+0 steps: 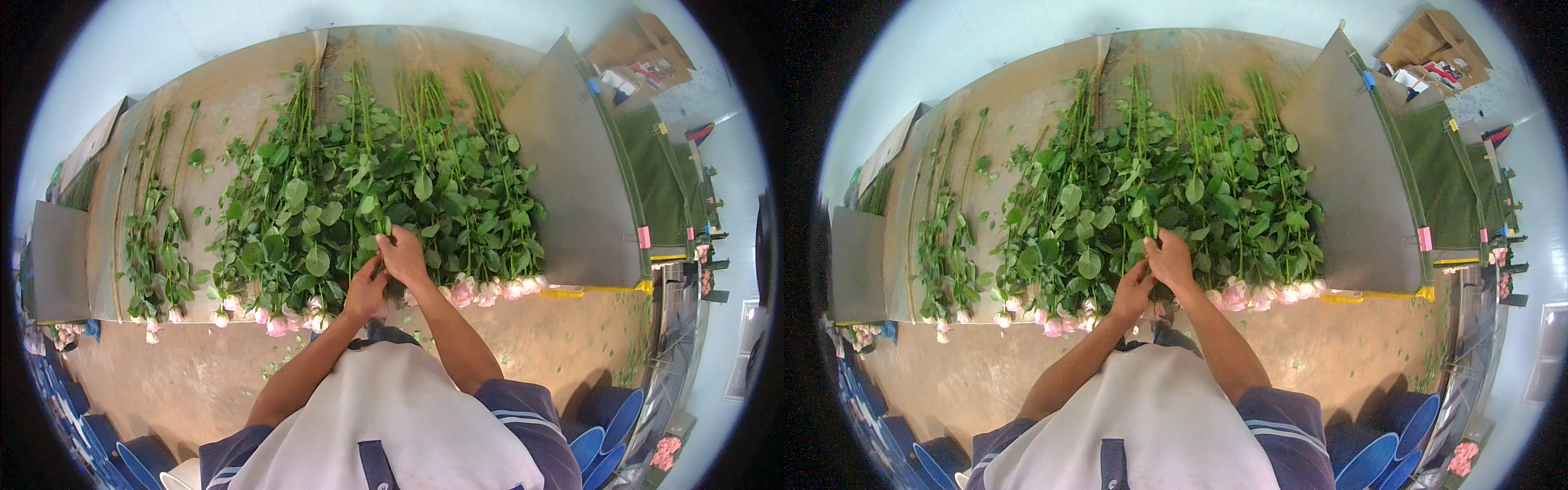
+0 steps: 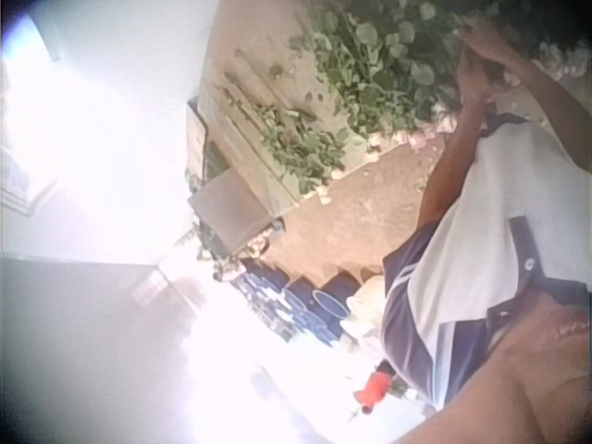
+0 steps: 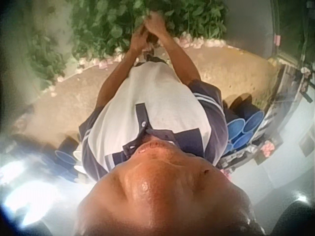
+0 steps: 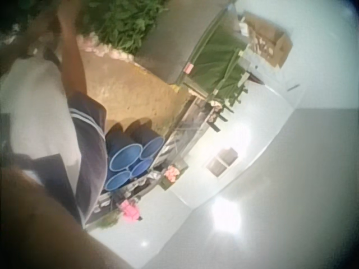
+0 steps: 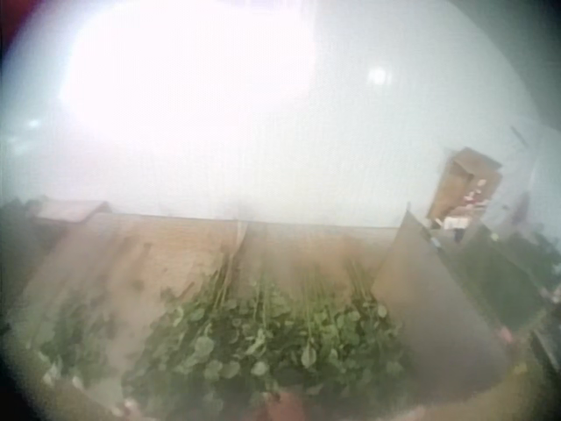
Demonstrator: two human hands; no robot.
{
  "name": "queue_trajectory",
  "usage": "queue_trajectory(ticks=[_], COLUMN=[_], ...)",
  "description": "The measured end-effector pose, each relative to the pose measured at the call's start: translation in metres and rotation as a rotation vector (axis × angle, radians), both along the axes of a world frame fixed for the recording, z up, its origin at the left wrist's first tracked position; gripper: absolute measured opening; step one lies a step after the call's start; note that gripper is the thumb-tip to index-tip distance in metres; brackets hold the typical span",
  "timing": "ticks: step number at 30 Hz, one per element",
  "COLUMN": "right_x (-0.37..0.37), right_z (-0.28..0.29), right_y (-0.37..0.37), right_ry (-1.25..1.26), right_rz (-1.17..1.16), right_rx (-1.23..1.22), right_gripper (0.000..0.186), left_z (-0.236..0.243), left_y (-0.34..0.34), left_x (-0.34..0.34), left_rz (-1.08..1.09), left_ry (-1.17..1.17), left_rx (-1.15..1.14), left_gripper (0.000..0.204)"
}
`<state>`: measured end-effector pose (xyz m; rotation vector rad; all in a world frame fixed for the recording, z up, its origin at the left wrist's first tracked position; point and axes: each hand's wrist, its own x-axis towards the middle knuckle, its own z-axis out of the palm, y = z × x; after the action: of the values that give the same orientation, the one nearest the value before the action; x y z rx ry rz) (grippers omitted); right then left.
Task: The person repeatedly picks up rose stems, removes leaves by hand, and places the trimmed stems into a cardboard box. The task continues throughout the clip with the same repetitive leaf-removal action.
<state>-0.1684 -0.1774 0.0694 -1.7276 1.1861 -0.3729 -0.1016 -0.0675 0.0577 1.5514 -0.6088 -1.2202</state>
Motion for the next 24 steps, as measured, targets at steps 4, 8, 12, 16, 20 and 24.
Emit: queue_trajectory(ticks=[4, 8, 12, 16, 20, 24], right_x=[-0.034, -0.062, -0.077, -0.063, -0.008, 0.031], right_z=[0.024, 0.034, 0.037, 0.042, 0.036, 0.02], right_y=[0.008, -0.016, -0.036, -0.017, 0.013, 0.042], right_ry=[-0.252, 0.115, 0.645, 0.288, -0.056, -0.079], right_rz=[-0.137, -0.237, -0.155, -0.337, -0.172, -0.112], right_rx=[-0.087, -0.222, -0.39, -0.874, -0.374, -0.213], right_gripper=[0.021, 0.025, 0.038, 0.037, 0.031, 0.031], left_z=[0.022, 0.03, 0.028, 0.031, 0.025, 0.006], left_y=[0.015, 0.035, 0.063, 0.081, 0.072, 0.063], left_x=[0.006, 0.034, 0.087, 0.137, 0.143, 0.143], left_rz=[-0.099, 0.052, 0.239, 0.396, 0.256, 0.265], left_ry=[0.009, 0.066, -0.149, -0.582, -0.68, -0.902], left_rx=[-0.054, -0.033, -0.022, 0.052, 0.118, -0.013], left_gripper=[0.036, 0.032, 0.029, 0.027, 0.028, 0.03])
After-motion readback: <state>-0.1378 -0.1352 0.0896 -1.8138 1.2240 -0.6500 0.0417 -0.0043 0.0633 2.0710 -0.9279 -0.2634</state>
